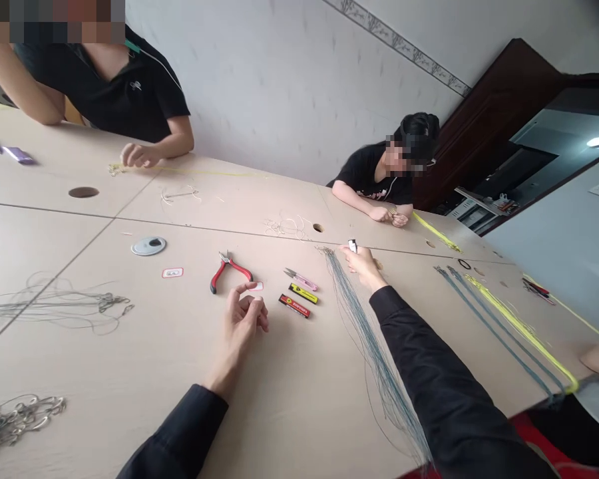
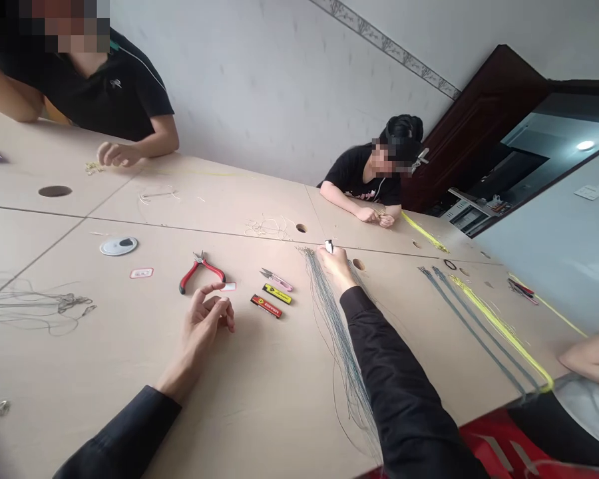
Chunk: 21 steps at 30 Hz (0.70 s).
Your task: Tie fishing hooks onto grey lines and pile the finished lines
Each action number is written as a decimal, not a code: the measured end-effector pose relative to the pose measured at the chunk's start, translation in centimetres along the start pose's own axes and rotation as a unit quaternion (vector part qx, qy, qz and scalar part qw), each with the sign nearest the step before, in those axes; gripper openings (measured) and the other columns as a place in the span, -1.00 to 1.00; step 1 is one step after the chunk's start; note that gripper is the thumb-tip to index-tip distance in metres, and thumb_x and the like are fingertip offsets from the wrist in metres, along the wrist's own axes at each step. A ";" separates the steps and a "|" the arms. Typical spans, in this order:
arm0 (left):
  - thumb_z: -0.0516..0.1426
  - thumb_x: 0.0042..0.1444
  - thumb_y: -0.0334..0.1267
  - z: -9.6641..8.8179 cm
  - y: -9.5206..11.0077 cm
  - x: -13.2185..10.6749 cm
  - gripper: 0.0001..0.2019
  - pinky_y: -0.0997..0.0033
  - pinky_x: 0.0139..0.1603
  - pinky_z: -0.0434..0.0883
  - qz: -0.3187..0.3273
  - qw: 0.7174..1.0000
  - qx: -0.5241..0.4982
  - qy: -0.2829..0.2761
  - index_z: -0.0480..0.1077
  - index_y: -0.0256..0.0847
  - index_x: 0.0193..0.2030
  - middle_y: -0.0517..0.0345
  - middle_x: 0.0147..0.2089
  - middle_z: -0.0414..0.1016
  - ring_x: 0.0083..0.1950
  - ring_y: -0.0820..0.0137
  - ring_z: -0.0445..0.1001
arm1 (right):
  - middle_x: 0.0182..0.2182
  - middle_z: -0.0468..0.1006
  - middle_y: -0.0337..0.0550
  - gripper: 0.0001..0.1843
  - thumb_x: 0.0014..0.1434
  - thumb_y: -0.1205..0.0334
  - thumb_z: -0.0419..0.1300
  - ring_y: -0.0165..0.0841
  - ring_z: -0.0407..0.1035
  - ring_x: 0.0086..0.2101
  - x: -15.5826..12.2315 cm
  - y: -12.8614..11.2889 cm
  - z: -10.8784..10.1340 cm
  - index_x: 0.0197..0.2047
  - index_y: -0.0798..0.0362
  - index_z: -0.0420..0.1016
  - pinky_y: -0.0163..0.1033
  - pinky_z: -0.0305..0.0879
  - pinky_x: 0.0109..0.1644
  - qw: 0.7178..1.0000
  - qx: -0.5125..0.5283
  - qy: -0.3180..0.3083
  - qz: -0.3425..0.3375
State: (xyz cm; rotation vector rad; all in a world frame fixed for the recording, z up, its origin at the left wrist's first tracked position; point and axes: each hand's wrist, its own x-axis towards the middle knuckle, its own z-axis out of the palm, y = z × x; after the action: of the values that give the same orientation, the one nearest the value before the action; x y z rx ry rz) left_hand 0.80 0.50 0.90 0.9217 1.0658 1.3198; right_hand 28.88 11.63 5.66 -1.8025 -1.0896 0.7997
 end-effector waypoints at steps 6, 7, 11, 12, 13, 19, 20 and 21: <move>0.15 0.11 -0.23 0.3 0.2 0.0 -0.71 0.50 -0.53 0.35 0.015 1.000 0.001 -0.005 0.27 -0.15 -0.02 0.34 -0.52 0.37 -0.58 0.47 0.35 | -0.46 0.43 -0.20 -0.76 0.12 0.17 0.29 -0.47 0.32 -0.49 -9.6 3.1 -8.9 -0.18 0.13 0.51 -0.41 0.18 -0.53 0.997 -0.034 -0.041 0.059; 0.15 0.10 -0.24 0.3 0.2 0.0 -0.71 0.49 -0.53 0.36 0.016 1.000 0.002 -0.005 0.28 -0.15 -0.02 0.34 -0.52 0.38 -0.58 0.47 0.35 | -0.43 0.45 -0.18 -0.73 0.11 0.14 0.30 -0.45 0.35 -0.46 -11.5 4.1 -10.3 -0.17 0.14 0.51 -0.39 0.24 -0.49 0.995 -0.040 -0.052 0.081; 0.16 0.08 -0.27 0.6 0.5 -0.1 -0.73 0.48 -0.54 0.37 0.018 1.000 0.008 -0.006 0.30 -0.14 -0.05 0.33 -0.53 0.37 -0.58 0.46 0.34 | -0.37 0.49 -0.14 -0.60 0.07 0.06 0.34 -0.43 0.39 -0.39 -17.9 8.2 -13.8 -0.11 0.16 0.50 -0.36 0.32 -0.40 0.984 -0.051 -0.057 0.160; 0.16 0.07 -0.28 0.7 0.6 -0.2 -0.73 0.49 -0.55 0.37 0.018 1.000 0.009 -0.005 0.31 -0.13 -0.06 0.32 -0.53 0.37 -0.59 0.46 0.34 | -0.37 0.48 -0.16 -0.57 0.05 0.04 0.35 -0.43 0.38 -0.40 -19.0 8.9 -14.1 -0.10 0.16 0.49 -0.36 0.31 -0.41 0.982 -0.046 -0.058 0.172; 0.16 0.07 -0.29 0.7 0.7 -0.3 -0.74 0.49 -0.55 0.36 0.019 1.000 0.009 -0.004 0.31 -0.13 -0.07 0.32 -0.54 0.37 -0.59 0.46 0.34 | -0.38 0.47 -0.17 -0.54 0.05 0.02 0.36 -0.44 0.37 -0.41 -19.9 9.5 -14.2 -0.09 0.15 0.48 -0.36 0.29 -0.43 0.981 -0.041 -0.064 0.179; 0.16 0.07 -0.31 0.3 -0.4 -0.1 -0.73 0.50 -0.54 0.38 0.029 1.000 -0.006 -0.002 0.31 -0.12 -0.06 0.33 -0.53 0.38 -0.58 0.47 0.34 | -0.36 0.50 -0.09 -0.41 0.10 -0.21 0.25 -0.34 0.41 -0.40 -21.8 8.4 -13.1 -0.07 0.17 0.47 -0.27 0.33 -0.40 0.979 -0.095 -0.115 0.136; 0.16 0.07 -0.31 0.2 -0.7 -0.1 -0.72 0.51 -0.54 0.37 0.033 0.999 -0.009 -0.002 0.31 -0.12 -0.05 0.33 -0.52 0.38 -0.58 0.48 0.34 | -0.38 0.51 -0.08 -0.39 0.08 -0.24 0.23 -0.32 0.42 -0.40 -21.7 7.8 -12.8 -0.09 0.17 0.49 -0.25 0.34 -0.40 0.982 -0.119 -0.095 0.114; 0.16 0.06 -0.31 0.2 -0.9 -0.1 -0.71 0.53 -0.56 0.35 0.036 0.999 -0.013 0.001 0.30 -0.12 -0.04 0.34 -0.52 0.38 -0.58 0.49 0.34 | -0.40 0.52 -0.06 -0.38 0.08 -0.26 0.21 -0.28 0.44 -0.39 -21.5 7.1 -12.4 -0.11 0.17 0.50 -0.22 0.36 -0.37 0.983 -0.144 -0.075 0.089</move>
State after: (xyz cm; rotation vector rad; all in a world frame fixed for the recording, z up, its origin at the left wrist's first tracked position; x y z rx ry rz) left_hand 1.22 0.31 0.06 0.9480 1.0225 1.3915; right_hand 32.91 -13.88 6.46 -2.1338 -1.2034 0.9333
